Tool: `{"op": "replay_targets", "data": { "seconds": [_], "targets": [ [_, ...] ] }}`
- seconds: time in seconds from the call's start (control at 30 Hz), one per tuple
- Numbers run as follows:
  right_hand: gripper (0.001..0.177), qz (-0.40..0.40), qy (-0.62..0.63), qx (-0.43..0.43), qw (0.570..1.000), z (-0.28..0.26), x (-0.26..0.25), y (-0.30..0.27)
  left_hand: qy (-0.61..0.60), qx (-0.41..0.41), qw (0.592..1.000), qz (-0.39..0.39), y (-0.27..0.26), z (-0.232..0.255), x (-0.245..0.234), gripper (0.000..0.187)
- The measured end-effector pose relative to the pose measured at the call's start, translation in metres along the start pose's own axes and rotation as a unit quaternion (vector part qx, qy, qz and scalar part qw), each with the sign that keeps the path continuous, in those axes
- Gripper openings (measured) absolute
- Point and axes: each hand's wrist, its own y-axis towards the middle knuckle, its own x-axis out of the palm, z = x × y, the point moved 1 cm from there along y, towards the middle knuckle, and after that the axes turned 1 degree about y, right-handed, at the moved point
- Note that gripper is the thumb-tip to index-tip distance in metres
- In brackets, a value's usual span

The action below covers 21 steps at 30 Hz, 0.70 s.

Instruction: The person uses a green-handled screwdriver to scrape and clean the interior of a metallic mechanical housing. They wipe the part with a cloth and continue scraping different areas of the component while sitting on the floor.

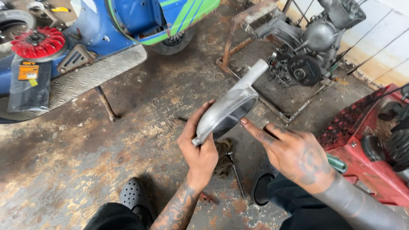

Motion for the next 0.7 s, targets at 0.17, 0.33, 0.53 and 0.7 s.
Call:
{"op": "replay_targets", "data": {
  "seconds": [0.17, 0.33, 0.53, 0.7],
  "targets": [
    [0.079, 0.028, -0.119, 0.026, 0.992, -0.032, -0.006, 0.001, 0.05, 0.013, 0.999, -0.004, 0.001, 0.014, 0.004, 0.048],
    [0.074, 0.003, -0.168, 0.038, 0.985, -0.046, -0.007, 0.004, 0.062, 0.011, 0.998, 0.002, -0.002, 0.013, 0.003, 0.05],
    [0.073, 0.011, -0.167, 0.041, 0.985, -0.052, -0.001, 0.016, 0.036, -0.024, 0.999, 0.024, 0.0, 0.0, -0.005, 0.049],
    [0.077, -0.005, -0.164, 0.024, 0.986, -0.05, 0.003, 0.02, 0.034, -0.025, 0.998, 0.037, -0.005, -0.009, -0.011, 0.05]
  ]
}}
